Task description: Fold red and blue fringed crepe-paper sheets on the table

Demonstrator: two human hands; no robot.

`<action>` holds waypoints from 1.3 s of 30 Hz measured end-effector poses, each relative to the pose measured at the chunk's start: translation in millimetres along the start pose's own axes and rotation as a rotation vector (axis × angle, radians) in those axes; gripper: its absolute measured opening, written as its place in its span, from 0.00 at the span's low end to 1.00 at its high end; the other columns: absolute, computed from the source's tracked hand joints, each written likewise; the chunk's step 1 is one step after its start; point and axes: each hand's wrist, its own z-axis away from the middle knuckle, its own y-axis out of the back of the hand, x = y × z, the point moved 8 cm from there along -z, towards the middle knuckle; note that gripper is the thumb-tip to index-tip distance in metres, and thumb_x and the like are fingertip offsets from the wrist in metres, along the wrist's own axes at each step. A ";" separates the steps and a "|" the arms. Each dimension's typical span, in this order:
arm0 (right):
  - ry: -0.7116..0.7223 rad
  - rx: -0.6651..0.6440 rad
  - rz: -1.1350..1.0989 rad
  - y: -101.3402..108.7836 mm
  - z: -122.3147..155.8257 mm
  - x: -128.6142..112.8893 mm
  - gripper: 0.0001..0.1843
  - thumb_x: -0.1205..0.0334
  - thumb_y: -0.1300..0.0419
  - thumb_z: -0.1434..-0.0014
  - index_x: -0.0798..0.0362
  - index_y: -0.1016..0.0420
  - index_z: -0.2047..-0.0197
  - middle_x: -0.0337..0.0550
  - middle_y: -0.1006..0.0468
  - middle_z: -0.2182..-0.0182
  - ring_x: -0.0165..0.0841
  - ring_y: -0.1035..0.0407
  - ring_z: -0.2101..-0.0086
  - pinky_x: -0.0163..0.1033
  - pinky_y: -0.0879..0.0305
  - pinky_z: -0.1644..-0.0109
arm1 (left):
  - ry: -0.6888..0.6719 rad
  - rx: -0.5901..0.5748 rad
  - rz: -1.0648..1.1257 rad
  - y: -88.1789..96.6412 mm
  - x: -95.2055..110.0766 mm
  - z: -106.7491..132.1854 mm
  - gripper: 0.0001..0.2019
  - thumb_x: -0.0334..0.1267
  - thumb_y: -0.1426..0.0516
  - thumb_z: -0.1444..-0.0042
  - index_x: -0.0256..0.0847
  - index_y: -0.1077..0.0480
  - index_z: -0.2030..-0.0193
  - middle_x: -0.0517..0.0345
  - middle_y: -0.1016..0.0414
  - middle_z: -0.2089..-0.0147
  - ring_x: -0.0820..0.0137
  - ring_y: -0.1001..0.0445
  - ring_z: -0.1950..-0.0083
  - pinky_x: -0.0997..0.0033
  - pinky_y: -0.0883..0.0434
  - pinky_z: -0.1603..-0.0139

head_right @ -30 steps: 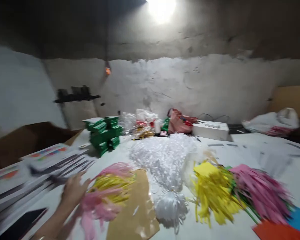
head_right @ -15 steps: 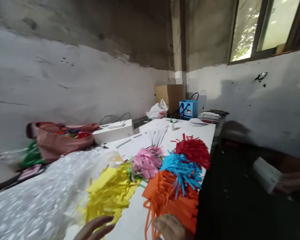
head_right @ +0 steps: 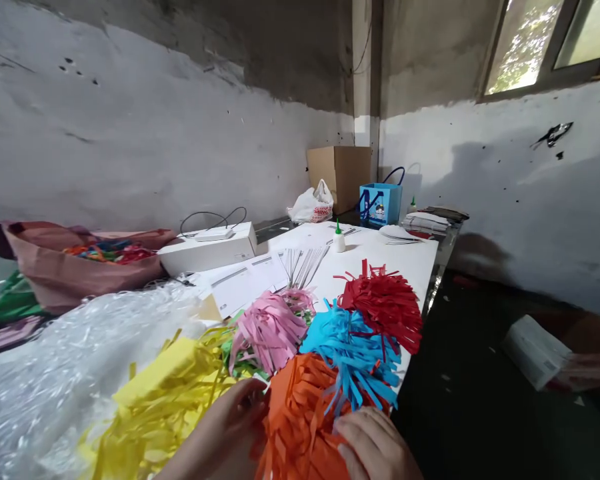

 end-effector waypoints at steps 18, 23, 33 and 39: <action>0.184 -0.254 -0.168 -71.0 -53.3 -29.7 0.04 0.66 0.40 0.36 0.52 0.25 0.58 0.40 0.20 0.64 0.34 0.29 0.64 0.42 0.31 0.50 | 0.117 -0.109 0.222 -5.9 0.1 -4.9 0.13 0.41 0.47 0.53 0.40 0.29 0.61 0.62 0.29 0.72 0.66 0.31 0.70 0.70 0.36 0.69; -0.007 -0.304 -0.147 -66.4 -75.5 4.0 0.10 0.72 0.44 0.35 0.53 0.26 0.54 0.43 0.21 0.59 0.36 0.30 0.57 0.44 0.35 0.46 | 0.126 -0.110 0.228 -3.5 -3.2 -1.4 0.20 0.47 0.45 0.53 0.40 0.30 0.55 0.61 0.26 0.71 0.65 0.29 0.69 0.68 0.34 0.66; 0.200 -0.554 -0.135 -105.5 -58.4 -31.6 0.18 0.49 0.38 0.35 0.52 0.26 0.49 0.43 0.20 0.54 0.38 0.29 0.54 0.42 0.37 0.44 | 0.240 -0.163 0.688 -27.4 -13.3 -3.7 0.28 0.54 0.37 0.58 0.39 0.33 0.54 0.70 0.33 0.79 0.76 0.42 0.83 0.74 0.47 0.83; 0.146 -0.645 -0.075 -130.1 -44.3 -32.5 0.13 0.61 0.39 0.37 0.54 0.25 0.50 0.48 0.20 0.53 0.40 0.28 0.53 0.43 0.35 0.46 | 0.335 -0.168 0.890 -24.4 -9.4 11.9 0.29 0.46 0.34 0.61 0.40 0.33 0.51 0.69 0.31 0.78 0.73 0.35 0.78 0.73 0.39 0.78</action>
